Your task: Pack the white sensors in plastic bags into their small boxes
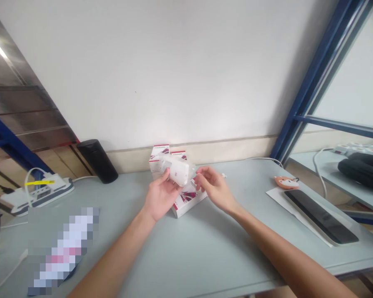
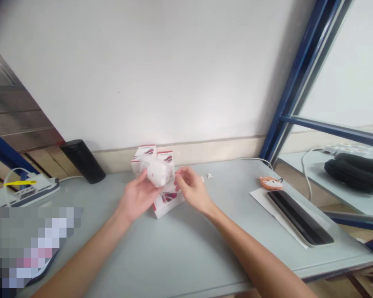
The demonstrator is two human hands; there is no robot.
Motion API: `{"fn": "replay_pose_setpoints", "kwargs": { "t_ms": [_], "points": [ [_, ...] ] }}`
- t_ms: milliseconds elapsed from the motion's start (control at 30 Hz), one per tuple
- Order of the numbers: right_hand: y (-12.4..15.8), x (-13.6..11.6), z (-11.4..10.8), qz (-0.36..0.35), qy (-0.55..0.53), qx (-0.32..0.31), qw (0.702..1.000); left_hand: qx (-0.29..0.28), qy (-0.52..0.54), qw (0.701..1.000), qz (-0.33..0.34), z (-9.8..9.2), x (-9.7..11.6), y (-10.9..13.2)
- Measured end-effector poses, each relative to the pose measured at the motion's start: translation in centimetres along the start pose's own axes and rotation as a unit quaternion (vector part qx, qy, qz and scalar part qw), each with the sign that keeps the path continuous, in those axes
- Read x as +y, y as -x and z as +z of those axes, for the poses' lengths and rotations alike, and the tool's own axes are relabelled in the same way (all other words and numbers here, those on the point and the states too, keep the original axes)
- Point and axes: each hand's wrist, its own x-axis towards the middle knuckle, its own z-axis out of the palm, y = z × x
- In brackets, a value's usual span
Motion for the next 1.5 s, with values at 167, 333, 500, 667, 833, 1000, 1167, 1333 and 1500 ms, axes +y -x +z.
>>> {"fn": "replay_pose_setpoints", "kwargs": {
  "t_ms": [167,333,500,667,833,1000,1167,1333,1500],
  "points": [
    [0.15,0.23,0.44,0.017,-0.016,-0.082,0.996,-0.029,-0.013,0.999,-0.014,-0.13,-0.52,0.05],
    [0.04,0.38,0.58,0.034,-0.022,-0.019,0.999,-0.026,0.005,1.000,0.001,0.18,-0.49,0.30],
    [0.00,0.17,0.37,0.043,-0.075,0.045,0.995,-0.040,-0.002,0.999,0.014,0.02,-0.63,0.17],
    [0.10,-0.17,0.47,0.080,-0.141,-0.030,0.986,-0.034,0.013,0.999,0.004,-0.18,-0.71,-0.08],
    [-0.05,0.12,0.52,0.084,-0.187,-0.006,0.979,-0.017,0.016,1.000,0.013,-0.02,-0.41,-0.12],
    [-0.07,-0.14,0.57,0.119,-0.183,-0.023,0.976,-0.030,0.007,0.999,0.022,-0.27,-0.45,-0.30],
    [0.16,0.06,0.79,0.081,-0.149,0.007,0.985,-0.051,-0.033,0.997,0.042,-0.17,-0.55,-0.42],
    [0.51,0.47,0.51,0.013,-0.189,-0.029,0.981,-0.069,-0.091,0.991,0.064,-0.05,-0.49,-0.40],
    [0.26,0.73,0.72,0.004,-0.139,0.024,0.990,-0.095,-0.149,0.982,0.062,-0.11,-0.99,-0.17]
  ]
}}
